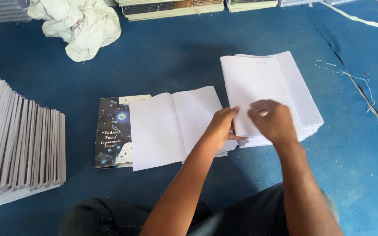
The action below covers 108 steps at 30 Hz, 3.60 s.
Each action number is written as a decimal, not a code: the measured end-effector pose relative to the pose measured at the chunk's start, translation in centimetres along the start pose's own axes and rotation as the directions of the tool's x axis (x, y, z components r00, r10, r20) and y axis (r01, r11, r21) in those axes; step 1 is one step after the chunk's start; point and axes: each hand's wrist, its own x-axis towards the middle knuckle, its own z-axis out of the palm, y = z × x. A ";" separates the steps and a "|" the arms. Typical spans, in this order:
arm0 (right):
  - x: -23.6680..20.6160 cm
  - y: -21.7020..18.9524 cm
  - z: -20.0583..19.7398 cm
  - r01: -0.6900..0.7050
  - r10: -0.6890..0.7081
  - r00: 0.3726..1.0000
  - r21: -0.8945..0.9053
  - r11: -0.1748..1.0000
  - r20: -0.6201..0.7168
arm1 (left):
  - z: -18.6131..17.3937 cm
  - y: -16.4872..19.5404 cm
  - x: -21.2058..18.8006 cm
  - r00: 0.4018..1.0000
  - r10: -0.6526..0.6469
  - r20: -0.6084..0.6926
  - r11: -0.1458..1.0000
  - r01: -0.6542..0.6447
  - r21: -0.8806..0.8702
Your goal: The person sits on the floor and repeatedly inserts a stack of loose index pages into a printed booklet cover, then places the assembled booklet onto a growing stack. The process is repeated multiple times with identical materials.
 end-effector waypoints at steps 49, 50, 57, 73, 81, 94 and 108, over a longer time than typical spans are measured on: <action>-0.1 -6.2 5.1 -0.616 0.323 0.769 0.505 0.605 0.551 | -19.7 1.4 -10.2 0.877 0.170 -0.449 0.879 0.070 0.471; -0.1 -6.0 5.3 -0.609 0.336 0.771 0.470 0.639 0.542 | -20.9 1.0 -10.7 0.810 0.236 -0.538 0.829 0.121 0.546; 0.7 -4.8 7.3 -0.568 0.328 0.781 0.385 0.728 0.531 | -23.8 -0.9 -14.0 0.546 0.447 -0.709 0.348 0.623 0.700; 0.8 -2.9 9.8 -0.535 0.319 0.786 0.326 0.779 0.529 | -27.6 -1.7 -11.5 0.665 0.609 -0.432 0.682 -0.160 0.714; 0.8 -3.0 11.1 -0.549 0.271 0.781 0.413 0.727 0.563 | -23.9 3.0 -11.8 0.891 0.245 -0.383 0.941 -0.124 0.314; 0.4 -3.6 12.4 -0.659 0.275 0.725 0.518 0.545 0.632 | -16.3 0.3 -7.3 0.959 0.272 -0.082 0.639 -0.116 0.761; -0.5 -4.0 13.5 -0.669 0.291 0.687 0.425 0.609 0.665 | -21.7 -3.8 -6.3 0.685 0.479 -0.549 0.604 0.197 0.772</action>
